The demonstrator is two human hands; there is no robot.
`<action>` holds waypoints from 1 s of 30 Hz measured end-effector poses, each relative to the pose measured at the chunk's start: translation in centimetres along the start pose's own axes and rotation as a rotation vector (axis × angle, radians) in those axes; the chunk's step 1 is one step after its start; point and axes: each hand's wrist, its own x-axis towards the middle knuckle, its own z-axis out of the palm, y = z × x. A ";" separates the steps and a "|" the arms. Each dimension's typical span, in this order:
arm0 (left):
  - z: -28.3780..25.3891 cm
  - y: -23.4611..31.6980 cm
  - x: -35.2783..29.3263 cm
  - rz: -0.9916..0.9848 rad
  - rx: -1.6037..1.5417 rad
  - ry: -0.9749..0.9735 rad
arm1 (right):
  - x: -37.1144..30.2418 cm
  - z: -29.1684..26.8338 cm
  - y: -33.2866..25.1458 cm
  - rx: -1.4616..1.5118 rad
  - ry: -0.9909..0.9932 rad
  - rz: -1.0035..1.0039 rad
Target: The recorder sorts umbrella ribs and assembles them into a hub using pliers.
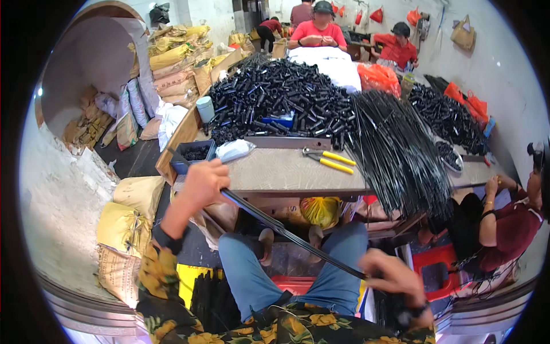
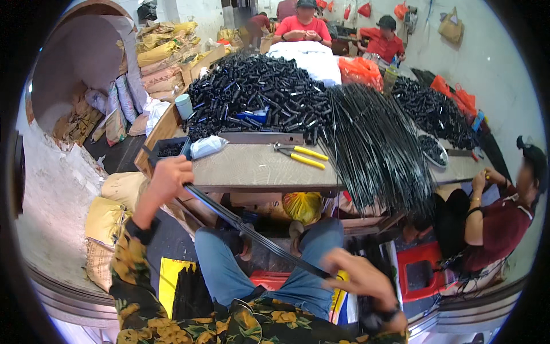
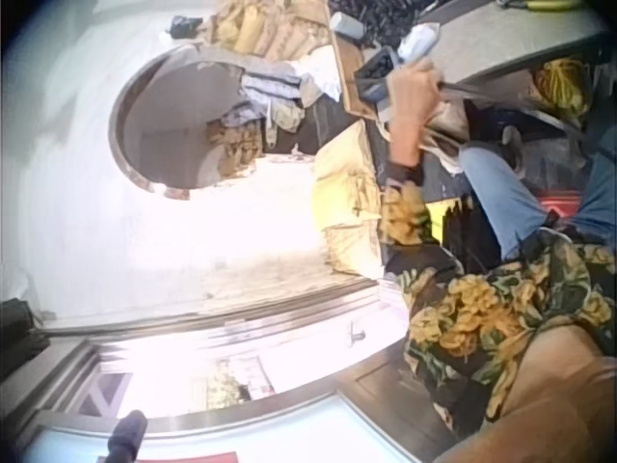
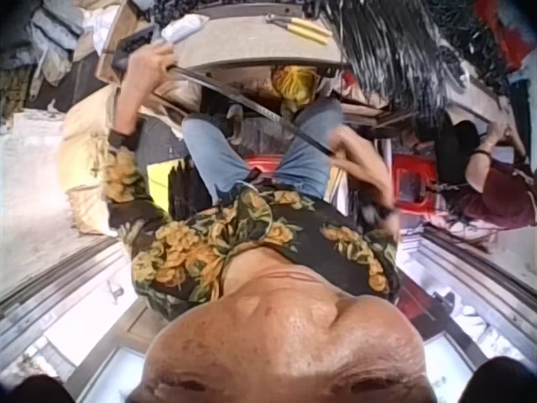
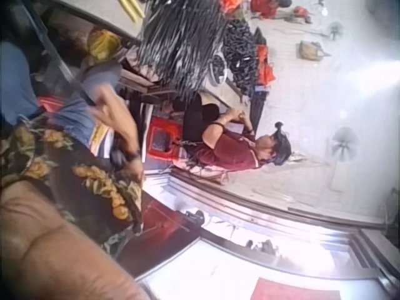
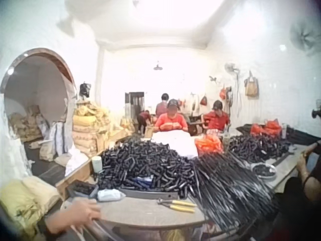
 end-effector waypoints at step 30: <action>5.9 15.2 4.7 0.714 -0.351 0.098 | 11.7 16.0 9.0 0.616 0.180 -0.068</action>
